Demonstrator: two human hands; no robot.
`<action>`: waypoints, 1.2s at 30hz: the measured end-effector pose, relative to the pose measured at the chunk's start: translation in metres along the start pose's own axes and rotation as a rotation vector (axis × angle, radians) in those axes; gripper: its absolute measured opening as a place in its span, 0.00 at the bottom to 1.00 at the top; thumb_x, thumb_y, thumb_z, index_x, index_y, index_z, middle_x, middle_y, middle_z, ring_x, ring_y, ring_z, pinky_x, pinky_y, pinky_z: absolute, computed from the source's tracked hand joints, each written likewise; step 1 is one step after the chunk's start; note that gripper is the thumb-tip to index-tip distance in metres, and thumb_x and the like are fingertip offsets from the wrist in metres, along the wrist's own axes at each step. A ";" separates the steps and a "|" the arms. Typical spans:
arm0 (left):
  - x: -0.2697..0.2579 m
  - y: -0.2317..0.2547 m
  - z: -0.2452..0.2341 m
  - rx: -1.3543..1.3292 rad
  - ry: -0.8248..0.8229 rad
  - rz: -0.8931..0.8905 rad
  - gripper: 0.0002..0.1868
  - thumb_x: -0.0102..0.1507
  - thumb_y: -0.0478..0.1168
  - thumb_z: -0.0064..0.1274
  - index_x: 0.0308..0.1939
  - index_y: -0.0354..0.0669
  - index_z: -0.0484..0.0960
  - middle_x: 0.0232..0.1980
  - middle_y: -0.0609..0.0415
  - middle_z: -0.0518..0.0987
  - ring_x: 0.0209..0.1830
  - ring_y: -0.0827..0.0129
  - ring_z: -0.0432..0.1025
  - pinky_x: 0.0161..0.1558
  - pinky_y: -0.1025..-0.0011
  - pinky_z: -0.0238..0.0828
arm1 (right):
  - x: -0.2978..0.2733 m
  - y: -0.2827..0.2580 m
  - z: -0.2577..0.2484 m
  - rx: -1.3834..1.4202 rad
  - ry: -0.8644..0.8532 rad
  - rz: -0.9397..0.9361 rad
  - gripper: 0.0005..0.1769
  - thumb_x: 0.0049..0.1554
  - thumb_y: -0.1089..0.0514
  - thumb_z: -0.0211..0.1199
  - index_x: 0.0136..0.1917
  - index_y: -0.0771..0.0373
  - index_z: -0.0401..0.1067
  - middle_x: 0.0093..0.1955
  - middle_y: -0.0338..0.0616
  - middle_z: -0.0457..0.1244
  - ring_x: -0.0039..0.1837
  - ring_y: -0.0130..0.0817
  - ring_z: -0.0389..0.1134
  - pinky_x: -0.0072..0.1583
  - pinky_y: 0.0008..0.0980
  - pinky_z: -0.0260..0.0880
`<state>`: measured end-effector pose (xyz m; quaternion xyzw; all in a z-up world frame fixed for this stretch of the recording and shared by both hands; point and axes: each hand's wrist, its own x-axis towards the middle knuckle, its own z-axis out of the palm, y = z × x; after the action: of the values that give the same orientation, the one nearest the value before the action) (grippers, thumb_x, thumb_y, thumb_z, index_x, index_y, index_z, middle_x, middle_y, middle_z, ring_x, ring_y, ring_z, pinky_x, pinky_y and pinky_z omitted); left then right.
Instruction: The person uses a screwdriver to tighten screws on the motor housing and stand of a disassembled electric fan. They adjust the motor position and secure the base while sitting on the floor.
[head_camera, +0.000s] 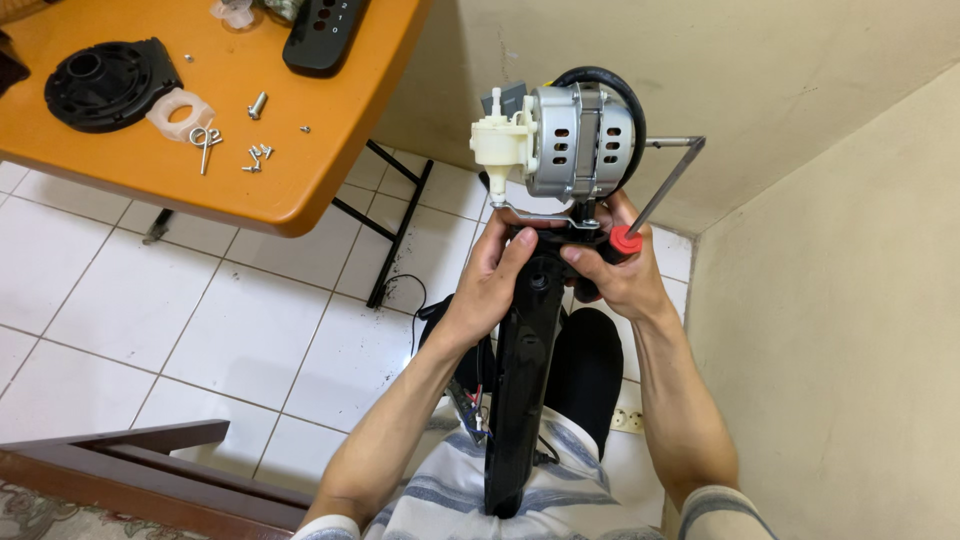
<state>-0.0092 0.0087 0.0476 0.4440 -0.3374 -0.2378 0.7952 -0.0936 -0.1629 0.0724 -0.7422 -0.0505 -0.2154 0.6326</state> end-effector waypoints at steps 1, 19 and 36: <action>0.000 -0.003 0.000 0.013 0.004 0.005 0.16 0.77 0.44 0.40 0.62 0.36 0.71 0.60 0.50 0.78 0.61 0.70 0.72 0.66 0.68 0.70 | -0.002 0.001 -0.001 -0.001 0.013 0.018 0.39 0.56 0.58 0.69 0.76 0.70 0.58 0.64 0.46 0.65 0.64 0.31 0.66 0.64 0.31 0.68; 0.005 -0.012 -0.017 0.137 -0.049 0.013 0.19 0.78 0.46 0.35 0.64 0.35 0.71 0.63 0.50 0.77 0.66 0.67 0.70 0.71 0.66 0.64 | 0.001 0.015 0.010 0.041 0.051 -0.012 0.39 0.58 0.57 0.70 0.76 0.71 0.57 0.68 0.48 0.65 0.70 0.33 0.65 0.73 0.34 0.65; -0.011 -0.006 -0.019 0.087 -0.081 0.049 0.25 0.76 0.50 0.38 0.70 0.36 0.61 0.67 0.46 0.75 0.68 0.65 0.68 0.73 0.66 0.61 | -0.006 0.013 0.005 0.071 0.067 0.106 0.37 0.57 0.59 0.68 0.74 0.70 0.57 0.62 0.50 0.68 0.59 0.32 0.70 0.54 0.29 0.74</action>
<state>-0.0026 0.0240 0.0313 0.4596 -0.3901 -0.2212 0.7666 -0.0935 -0.1589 0.0572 -0.7132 0.0023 -0.2044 0.6705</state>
